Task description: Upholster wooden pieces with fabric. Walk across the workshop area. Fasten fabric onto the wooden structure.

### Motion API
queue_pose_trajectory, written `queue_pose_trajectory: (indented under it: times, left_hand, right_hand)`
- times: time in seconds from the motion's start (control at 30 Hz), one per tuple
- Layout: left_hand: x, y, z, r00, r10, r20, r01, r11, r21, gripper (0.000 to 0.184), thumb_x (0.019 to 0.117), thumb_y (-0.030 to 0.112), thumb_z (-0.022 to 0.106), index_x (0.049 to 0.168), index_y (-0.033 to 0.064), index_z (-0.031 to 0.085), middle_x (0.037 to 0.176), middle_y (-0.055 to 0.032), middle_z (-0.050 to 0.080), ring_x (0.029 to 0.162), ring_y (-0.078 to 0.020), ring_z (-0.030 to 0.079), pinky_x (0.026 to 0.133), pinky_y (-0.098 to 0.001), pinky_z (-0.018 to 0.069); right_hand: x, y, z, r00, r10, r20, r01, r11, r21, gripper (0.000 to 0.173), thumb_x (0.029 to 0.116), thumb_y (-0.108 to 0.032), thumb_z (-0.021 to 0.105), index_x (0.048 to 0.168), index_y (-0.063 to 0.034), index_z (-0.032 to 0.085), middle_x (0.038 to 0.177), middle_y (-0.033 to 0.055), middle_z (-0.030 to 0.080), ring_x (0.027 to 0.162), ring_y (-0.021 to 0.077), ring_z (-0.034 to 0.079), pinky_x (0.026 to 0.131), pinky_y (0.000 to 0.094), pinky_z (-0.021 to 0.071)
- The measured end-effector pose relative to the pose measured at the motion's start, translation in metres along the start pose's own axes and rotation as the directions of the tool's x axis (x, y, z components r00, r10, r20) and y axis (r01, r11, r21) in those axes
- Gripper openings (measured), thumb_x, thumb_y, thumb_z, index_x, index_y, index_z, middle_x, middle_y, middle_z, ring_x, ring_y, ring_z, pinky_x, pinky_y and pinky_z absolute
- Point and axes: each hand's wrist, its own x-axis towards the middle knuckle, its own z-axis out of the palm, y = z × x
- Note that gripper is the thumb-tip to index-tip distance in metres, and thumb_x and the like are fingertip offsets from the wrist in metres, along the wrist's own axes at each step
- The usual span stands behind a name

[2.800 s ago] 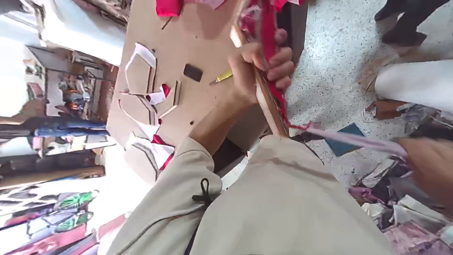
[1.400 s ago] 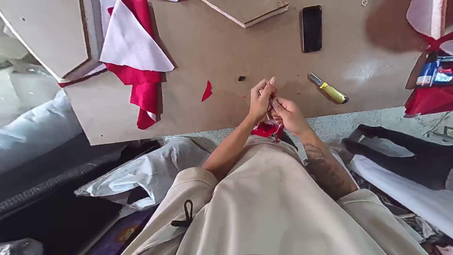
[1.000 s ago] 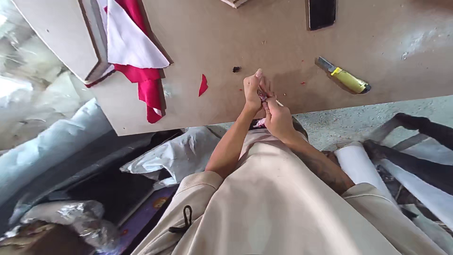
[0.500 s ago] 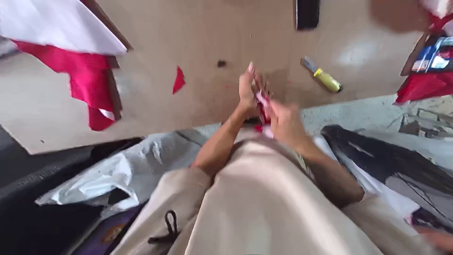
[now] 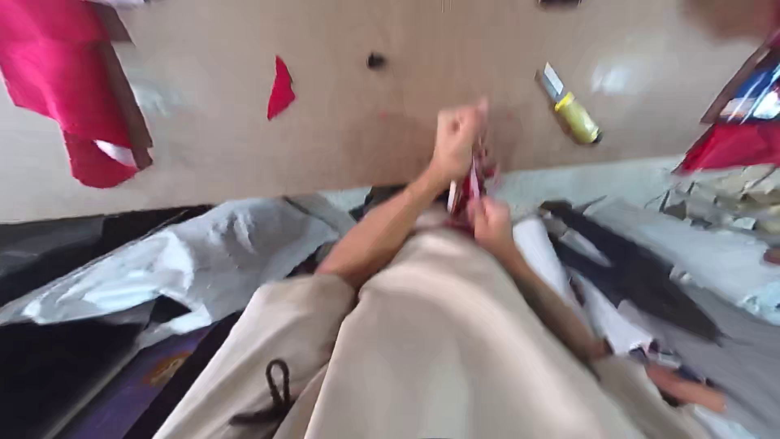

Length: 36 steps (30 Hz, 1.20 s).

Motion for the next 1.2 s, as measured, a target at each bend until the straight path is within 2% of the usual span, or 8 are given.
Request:
queue_pose_trajectory:
  times: [0.17, 0.3, 0.43, 0.6, 0.83, 0.93, 1.03, 1.2]
  left_hand:
    - [0.011, -0.009, -0.001, 0.991, -0.093, 0.096, 0.102, 0.99, -0.095, 0.052, 0.1104, 0.032, 0.036, 0.064, 0.0147, 0.05, 0.055, 0.001, 0.055, 0.048, -0.0121, 0.056, 0.047, -0.0338, 0.0516]
    - [0.005, -0.009, -0.003, 0.994, -0.097, 0.054, 0.099, 0.994, -0.037, 0.051, 0.1094, 0.028, 0.034, 0.061, 0.0151, 0.046, 0.052, 0.0018, 0.052, 0.046, -0.009, 0.053, 0.046, -0.0292, 0.0475]
    - [0.004, -0.008, 0.004, 0.984, -0.09, 0.153, 0.093, 0.996, -0.01, 0.055, 0.1106, 0.033, 0.036, 0.062, 0.0113, 0.051, 0.053, -0.0005, 0.054, 0.044, -0.009, 0.052, 0.043, -0.028, 0.0437]
    - [-0.005, -0.015, 0.012, 0.989, -0.063, 0.137, 0.058, 0.998, 0.04, 0.053, 0.1076, 0.032, 0.041, 0.059, 0.0131, 0.049, 0.054, -0.0022, 0.056, 0.047, -0.0149, 0.057, 0.047, -0.0369, 0.0509]
    - [-0.015, -0.007, 0.004, 0.997, -0.071, 0.015, 0.068, 0.986, 0.15, 0.05, 0.1072, 0.028, 0.04, 0.062, 0.0128, 0.055, 0.054, 0.0026, 0.059, 0.047, -0.0063, 0.056, 0.046, -0.0283, 0.0504]
    - [-0.006, -0.011, 0.002, 0.998, -0.057, 0.022, 0.054, 0.991, 0.119, 0.05, 0.1083, 0.032, 0.038, 0.063, 0.0129, 0.051, 0.056, -0.0022, 0.059, 0.049, -0.014, 0.059, 0.047, -0.0347, 0.0535]
    - [-0.012, -0.015, 0.01, 0.999, -0.043, 0.015, 0.039, 0.982, 0.186, 0.046, 0.1045, 0.02, 0.042, 0.06, 0.0157, 0.05, 0.054, 0.0046, 0.054, 0.049, -0.0049, 0.052, 0.048, -0.026, 0.0453]
    - [-0.011, 0.005, -0.006, 0.976, -0.191, 0.102, 0.177, 0.976, 0.126, 0.066, 0.1097, 0.053, 0.028, 0.071, 0.0089, 0.059, 0.061, -0.0046, 0.062, 0.05, -0.0133, 0.059, 0.046, -0.0329, 0.052]
  right_hand:
    - [0.065, -0.062, -0.055, 0.94, 0.102, 0.324, -0.117, 0.993, 0.025, 0.029, 0.1071, -0.019, 0.052, 0.083, -0.005, 0.062, 0.066, 0.0, 0.056, 0.051, 0.0061, 0.052, 0.044, 0.0231, 0.0444]
    - [0.058, -0.042, -0.054, 0.973, -0.049, 0.226, -0.002, 0.976, 0.219, 0.03, 0.1064, -0.027, 0.053, 0.095, -0.0024, 0.067, 0.139, 0.0147, 0.054, 0.115, 0.0193, 0.059, 0.093, 0.0357, 0.0542]
    - [0.056, -0.034, -0.008, 0.993, 0.116, -0.021, -0.058, 0.641, 0.765, 0.036, 0.1107, -0.04, 0.039, 0.087, -0.0162, 0.054, 0.072, -0.0028, 0.05, 0.069, 0.012, 0.055, 0.075, 0.0376, 0.0539]
    - [0.04, -0.011, 0.009, 0.942, -0.327, -0.07, 0.331, 0.885, 0.326, 0.047, 0.0997, -0.02, 0.059, 0.056, -0.0088, 0.044, 0.05, 0.0027, 0.043, 0.05, 0.014, 0.045, 0.058, 0.0365, 0.0432]
    - [0.065, -0.04, -0.007, 0.985, 0.05, -0.165, 0.088, 0.677, 0.731, 0.046, 0.1087, -0.033, 0.04, 0.066, -0.0174, 0.046, 0.055, -0.0035, 0.045, 0.052, 0.0116, 0.05, 0.058, 0.0354, 0.0505]
    - [0.045, -0.016, -0.004, 0.986, -0.061, -0.156, 0.155, 0.691, 0.706, 0.046, 0.1081, -0.031, 0.045, 0.066, -0.015, 0.052, 0.057, -0.0029, 0.047, 0.058, 0.012, 0.051, 0.069, 0.0388, 0.0507]
    - [0.087, -0.051, -0.03, 0.987, -0.144, -0.077, 0.163, 0.828, 0.537, 0.045, 0.1059, -0.023, 0.048, 0.062, -0.0106, 0.047, 0.052, -0.0001, 0.043, 0.047, 0.0116, 0.046, 0.05, 0.0337, 0.0459]
    - [0.068, -0.01, -0.005, 0.971, 0.203, -0.127, -0.043, 0.669, 0.742, 0.019, 0.0964, -0.019, 0.066, 0.08, -0.012, 0.06, 0.069, 0.0008, 0.059, 0.063, 0.0147, 0.061, 0.063, 0.0372, 0.0568]
